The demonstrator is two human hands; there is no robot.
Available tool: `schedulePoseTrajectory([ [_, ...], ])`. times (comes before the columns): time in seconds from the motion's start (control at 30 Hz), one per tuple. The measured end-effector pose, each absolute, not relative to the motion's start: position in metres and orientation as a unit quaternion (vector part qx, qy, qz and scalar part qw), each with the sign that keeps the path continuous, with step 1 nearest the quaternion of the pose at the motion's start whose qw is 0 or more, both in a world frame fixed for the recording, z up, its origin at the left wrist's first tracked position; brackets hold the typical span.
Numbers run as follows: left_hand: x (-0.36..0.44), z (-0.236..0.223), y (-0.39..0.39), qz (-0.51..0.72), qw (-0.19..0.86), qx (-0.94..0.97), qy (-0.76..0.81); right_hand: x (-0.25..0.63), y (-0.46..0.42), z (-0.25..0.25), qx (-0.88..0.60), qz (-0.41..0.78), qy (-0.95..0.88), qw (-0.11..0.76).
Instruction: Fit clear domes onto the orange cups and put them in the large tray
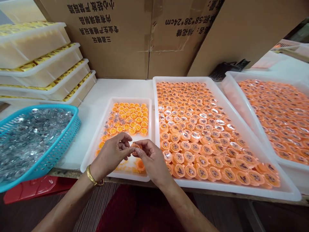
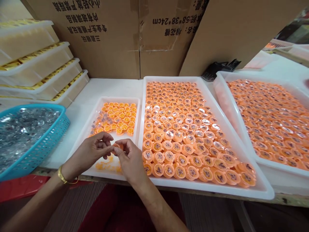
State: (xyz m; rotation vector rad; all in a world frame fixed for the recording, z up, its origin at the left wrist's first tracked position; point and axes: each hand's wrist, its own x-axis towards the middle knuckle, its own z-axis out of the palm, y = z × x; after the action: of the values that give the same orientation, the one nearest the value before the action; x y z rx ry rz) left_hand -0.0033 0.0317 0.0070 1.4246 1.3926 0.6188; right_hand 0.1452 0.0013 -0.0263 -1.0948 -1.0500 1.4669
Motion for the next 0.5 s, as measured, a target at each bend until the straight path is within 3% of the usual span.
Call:
schedulePoseTrajectory([
  [0.13,-0.002,0.005,0.026,0.236,0.534,0.594,0.554,0.146,0.002,-0.026,-0.449,0.613,-0.394,0.517],
  [0.4,0.003,-0.005,0.01,0.265,0.381,0.68,0.567,0.14,0.0,-0.024,-0.43,0.625,-0.349,0.55],
  [0.5,-0.001,-0.016,0.01,0.271,0.387,0.646,0.6,0.136,0.001,-0.023,-0.467,0.597,-0.39,0.523],
])
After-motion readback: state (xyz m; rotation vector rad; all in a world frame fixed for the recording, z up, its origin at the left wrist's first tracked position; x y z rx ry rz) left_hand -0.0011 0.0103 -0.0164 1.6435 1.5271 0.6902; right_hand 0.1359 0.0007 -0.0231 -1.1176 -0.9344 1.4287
